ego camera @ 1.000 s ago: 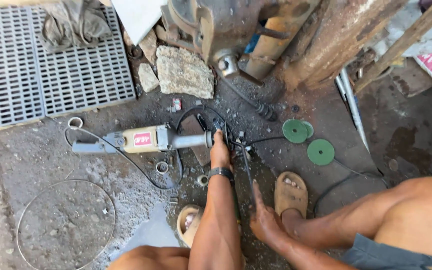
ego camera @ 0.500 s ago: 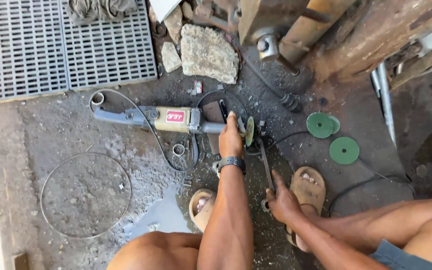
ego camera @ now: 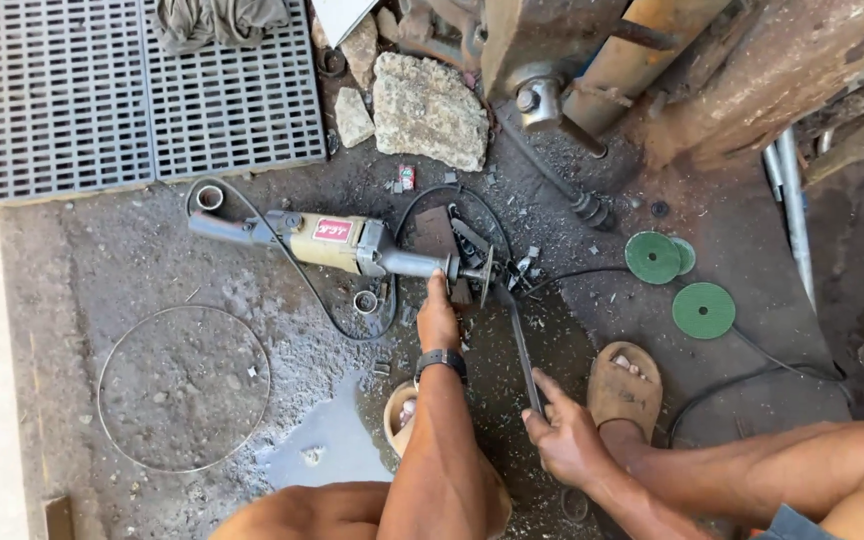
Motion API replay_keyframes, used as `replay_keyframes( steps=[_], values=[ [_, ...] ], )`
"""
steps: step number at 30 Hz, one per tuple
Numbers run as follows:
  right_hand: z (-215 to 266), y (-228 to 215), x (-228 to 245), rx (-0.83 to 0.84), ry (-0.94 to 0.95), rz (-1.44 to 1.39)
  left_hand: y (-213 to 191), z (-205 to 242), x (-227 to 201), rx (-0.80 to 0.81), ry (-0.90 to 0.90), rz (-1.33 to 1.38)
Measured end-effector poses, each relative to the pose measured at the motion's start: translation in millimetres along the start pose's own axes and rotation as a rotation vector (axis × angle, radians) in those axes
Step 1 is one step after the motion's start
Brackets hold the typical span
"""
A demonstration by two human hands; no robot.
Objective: Using a wrench and hands to replace a grinding disc on an angle grinder in a workshop environment.
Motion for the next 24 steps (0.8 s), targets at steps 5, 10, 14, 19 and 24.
replay_keyframes(
  steps=[5,10,14,19,24],
  values=[
    [-7.9,9.7,6.7,0.032,-0.033,-0.092,-10.8,-13.4,6.2,0.039,0.008,-0.002],
    [-16.8,19.2,-4.9,0.073,-0.022,-0.204,-1.7,-14.0,0.5,0.085,0.019,-0.289],
    [-22.0,10.8,2.1,0.120,-0.042,-0.201,0.6,-20.9,-7.9,0.140,0.008,-0.380],
    [-24.6,-5.4,21.7,0.141,0.062,-0.118,-3.3,-30.8,0.0,0.159,0.013,-0.543],
    [-34.6,-16.5,17.2,0.191,0.042,-0.110,5.0,-81.7,24.2,0.064,0.152,-0.632]
  ],
)
Point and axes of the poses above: each hand's wrist, its own z-axis away from the middle knuckle, its own y-axis out of the palm, x = y × z, the point moved 4 cm from there along -z, towards the middle knuckle, and after that the axes turned 1 degree about z, right-handed, at the moved point
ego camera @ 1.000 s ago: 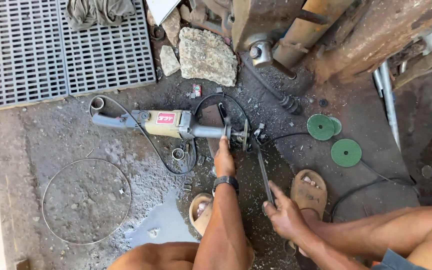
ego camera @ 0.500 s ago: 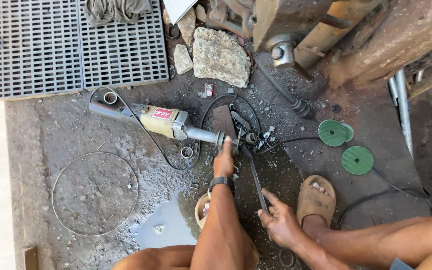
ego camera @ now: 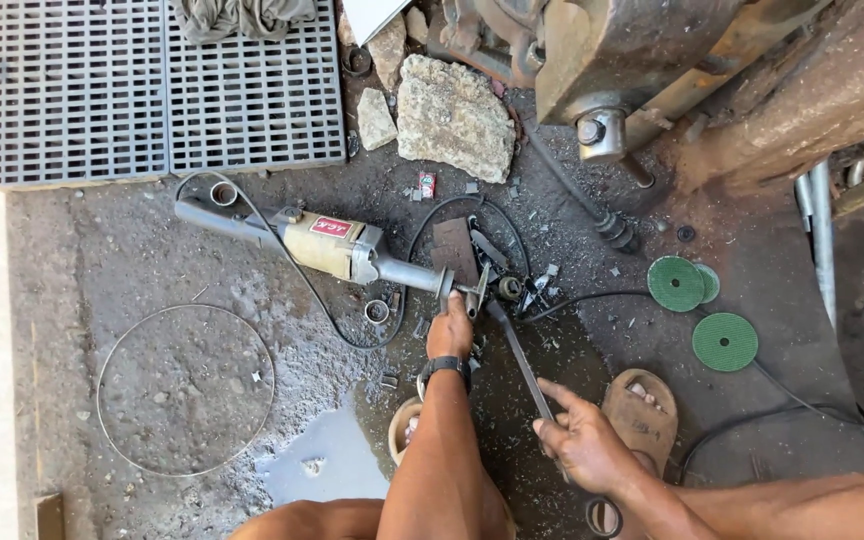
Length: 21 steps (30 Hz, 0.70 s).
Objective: Using a wrench and hands to replace a grinding disc on an angle grinder in a workshop environment.
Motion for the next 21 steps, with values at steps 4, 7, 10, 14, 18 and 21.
replay_keyframes(
  steps=[4,7,10,14,18,21],
  values=[
    [1.9,0.4,4.5,-0.011,-0.010,0.123,-1.4,7.7,-9.0,0.040,-0.118,0.089],
    [-0.2,1.0,-1.6,-0.007,0.038,0.086,-10.1,27.7,-29.5,0.134,-0.121,0.069],
    [14.0,12.3,3.3,0.006,0.104,0.089,-16.8,34.1,-41.6,0.177,-0.116,-0.011],
    [2.1,16.0,-24.6,-0.064,0.050,0.077,-7.3,14.3,-32.4,0.109,-0.076,-0.117],
    [7.1,5.5,-29.5,-0.092,0.023,-0.021,-1.5,10.2,-25.0,0.069,-0.075,-0.113],
    [2.7,-14.0,8.0,-0.272,-0.043,-0.003,-5.3,11.9,-30.7,0.069,-0.062,-0.095]
  ],
)
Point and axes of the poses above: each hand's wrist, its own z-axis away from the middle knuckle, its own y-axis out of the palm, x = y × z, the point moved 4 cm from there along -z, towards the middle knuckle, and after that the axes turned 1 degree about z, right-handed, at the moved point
